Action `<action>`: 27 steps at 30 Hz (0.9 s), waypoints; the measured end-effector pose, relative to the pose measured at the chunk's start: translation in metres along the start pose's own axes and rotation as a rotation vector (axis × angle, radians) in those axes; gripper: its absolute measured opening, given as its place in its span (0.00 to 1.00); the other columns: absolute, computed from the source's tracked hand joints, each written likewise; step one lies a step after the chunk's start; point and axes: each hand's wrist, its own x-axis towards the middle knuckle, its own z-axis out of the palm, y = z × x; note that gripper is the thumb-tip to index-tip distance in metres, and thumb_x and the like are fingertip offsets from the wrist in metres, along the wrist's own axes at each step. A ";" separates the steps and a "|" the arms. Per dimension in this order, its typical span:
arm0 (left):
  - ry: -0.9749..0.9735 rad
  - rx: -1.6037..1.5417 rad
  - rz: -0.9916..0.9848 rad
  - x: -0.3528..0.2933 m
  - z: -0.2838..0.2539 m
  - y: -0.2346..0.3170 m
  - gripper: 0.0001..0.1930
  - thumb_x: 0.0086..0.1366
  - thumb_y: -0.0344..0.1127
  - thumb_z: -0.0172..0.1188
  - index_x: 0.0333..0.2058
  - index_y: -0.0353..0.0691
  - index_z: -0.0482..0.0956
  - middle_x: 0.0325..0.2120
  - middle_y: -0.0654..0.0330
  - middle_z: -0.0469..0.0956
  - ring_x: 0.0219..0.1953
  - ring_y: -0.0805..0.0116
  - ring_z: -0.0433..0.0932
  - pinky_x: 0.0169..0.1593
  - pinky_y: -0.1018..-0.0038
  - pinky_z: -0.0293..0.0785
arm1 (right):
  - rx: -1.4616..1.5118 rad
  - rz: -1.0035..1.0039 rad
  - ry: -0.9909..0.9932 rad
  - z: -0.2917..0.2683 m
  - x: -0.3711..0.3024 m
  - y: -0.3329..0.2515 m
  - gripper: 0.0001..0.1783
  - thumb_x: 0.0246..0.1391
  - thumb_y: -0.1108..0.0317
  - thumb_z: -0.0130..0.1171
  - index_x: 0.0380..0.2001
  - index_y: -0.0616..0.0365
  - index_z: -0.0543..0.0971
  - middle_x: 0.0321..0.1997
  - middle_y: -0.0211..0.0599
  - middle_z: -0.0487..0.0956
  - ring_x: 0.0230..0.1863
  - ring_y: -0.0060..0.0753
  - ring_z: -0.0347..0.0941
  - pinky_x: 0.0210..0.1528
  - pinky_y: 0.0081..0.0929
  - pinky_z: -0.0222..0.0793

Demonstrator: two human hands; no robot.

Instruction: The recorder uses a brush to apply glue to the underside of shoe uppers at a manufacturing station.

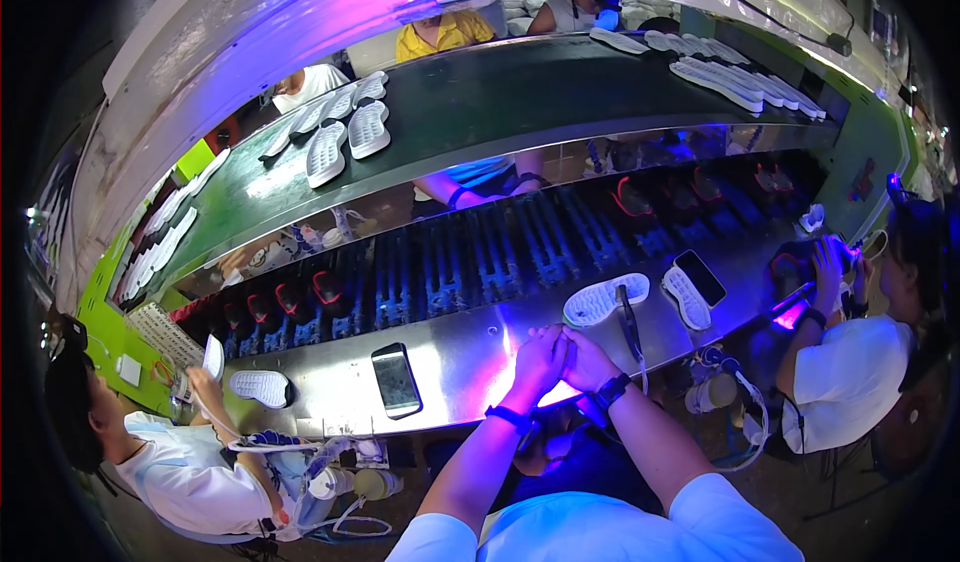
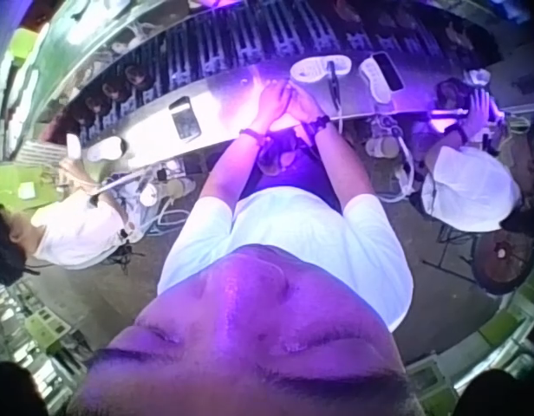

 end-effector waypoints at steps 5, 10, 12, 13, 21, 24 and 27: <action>0.000 -0.002 0.021 -0.002 -0.001 -0.001 0.13 0.73 0.40 0.52 0.48 0.40 0.79 0.38 0.45 0.81 0.39 0.42 0.82 0.42 0.51 0.77 | 0.008 -0.010 0.018 0.003 -0.002 0.002 0.20 0.75 0.58 0.42 0.56 0.63 0.73 0.68 0.48 0.72 0.69 0.44 0.68 0.72 0.42 0.62; -0.009 -0.012 -0.007 0.004 -0.002 0.007 0.13 0.73 0.39 0.51 0.48 0.40 0.79 0.38 0.46 0.81 0.40 0.42 0.82 0.43 0.52 0.77 | -0.023 -0.030 0.031 0.007 -0.001 -0.002 0.22 0.75 0.58 0.44 0.62 0.62 0.70 0.63 0.43 0.75 0.65 0.41 0.71 0.69 0.41 0.65; -0.024 -0.005 -0.020 0.005 -0.004 0.001 0.13 0.73 0.39 0.51 0.47 0.39 0.79 0.38 0.47 0.81 0.40 0.43 0.82 0.44 0.53 0.77 | 0.024 -0.007 0.032 0.006 0.006 -0.001 0.23 0.75 0.57 0.44 0.63 0.62 0.70 0.63 0.43 0.75 0.65 0.40 0.71 0.69 0.42 0.65; -0.037 -0.010 -0.037 0.005 -0.004 -0.001 0.13 0.73 0.39 0.51 0.47 0.39 0.79 0.38 0.47 0.81 0.40 0.43 0.82 0.43 0.53 0.77 | 0.028 -0.010 0.041 0.005 0.007 -0.001 0.23 0.75 0.57 0.44 0.63 0.62 0.70 0.63 0.43 0.75 0.65 0.40 0.71 0.69 0.42 0.65; -0.014 0.002 -0.011 0.004 -0.001 -0.008 0.12 0.73 0.38 0.52 0.47 0.40 0.80 0.38 0.48 0.81 0.40 0.44 0.82 0.43 0.55 0.78 | -0.019 -0.012 -0.013 0.003 0.005 0.001 0.23 0.75 0.58 0.44 0.63 0.60 0.70 0.65 0.41 0.74 0.67 0.39 0.69 0.70 0.41 0.64; 0.000 0.004 0.026 0.004 0.001 -0.010 0.12 0.73 0.38 0.52 0.48 0.41 0.80 0.38 0.48 0.81 0.40 0.45 0.82 0.43 0.55 0.78 | -0.026 -0.014 -0.012 0.000 0.005 0.001 0.23 0.75 0.59 0.44 0.64 0.61 0.69 0.65 0.41 0.74 0.67 0.39 0.69 0.70 0.41 0.64; -0.003 0.005 0.039 0.004 0.003 -0.013 0.12 0.73 0.37 0.52 0.48 0.41 0.80 0.38 0.48 0.81 0.40 0.45 0.82 0.43 0.55 0.78 | -0.099 -0.021 -0.019 0.000 0.005 0.002 0.23 0.75 0.59 0.44 0.64 0.62 0.69 0.66 0.41 0.73 0.67 0.39 0.69 0.71 0.40 0.63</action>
